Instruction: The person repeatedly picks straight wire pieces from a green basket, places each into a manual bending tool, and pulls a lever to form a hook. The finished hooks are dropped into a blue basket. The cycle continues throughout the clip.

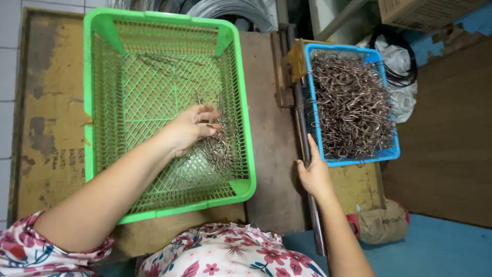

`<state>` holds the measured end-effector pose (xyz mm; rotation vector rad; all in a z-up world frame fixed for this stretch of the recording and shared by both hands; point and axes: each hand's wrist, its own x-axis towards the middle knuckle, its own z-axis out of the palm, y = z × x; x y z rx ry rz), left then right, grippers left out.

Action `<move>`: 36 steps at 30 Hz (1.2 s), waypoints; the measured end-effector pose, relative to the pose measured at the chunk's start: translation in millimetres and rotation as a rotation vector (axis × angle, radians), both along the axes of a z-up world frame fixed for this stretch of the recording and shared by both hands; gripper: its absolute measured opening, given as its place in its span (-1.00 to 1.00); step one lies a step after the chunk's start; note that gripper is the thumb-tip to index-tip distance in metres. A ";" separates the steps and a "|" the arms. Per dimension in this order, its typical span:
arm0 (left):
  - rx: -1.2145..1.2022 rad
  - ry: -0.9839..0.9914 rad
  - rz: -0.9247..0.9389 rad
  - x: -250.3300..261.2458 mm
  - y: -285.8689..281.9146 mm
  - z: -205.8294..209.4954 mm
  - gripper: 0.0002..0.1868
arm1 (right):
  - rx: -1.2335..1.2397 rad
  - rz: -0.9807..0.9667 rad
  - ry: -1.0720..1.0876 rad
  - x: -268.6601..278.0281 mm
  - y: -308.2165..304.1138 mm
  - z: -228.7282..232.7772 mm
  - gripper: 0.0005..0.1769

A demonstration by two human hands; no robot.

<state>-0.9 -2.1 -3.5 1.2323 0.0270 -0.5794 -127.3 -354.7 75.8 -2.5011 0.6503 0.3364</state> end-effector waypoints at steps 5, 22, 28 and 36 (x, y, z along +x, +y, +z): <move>0.169 -0.232 -0.088 21.4 -25.3 32.2 -0.46 | -0.031 0.055 0.013 1.9 -5.3 -0.9 -0.01; 1.137 -0.906 -0.411 193.9 -155.6 -8.5 -0.86 | -0.126 0.244 0.119 10.6 -3.4 104.6 -0.07; 1.075 -0.845 -0.424 195.8 -159.9 -15.8 -0.84 | -0.127 0.253 0.136 12.3 -7.9 94.7 -0.10; 0.863 -0.706 -0.458 209.5 -191.4 -39.0 -0.78 | -0.063 0.242 0.189 13.4 -4.8 104.6 -0.06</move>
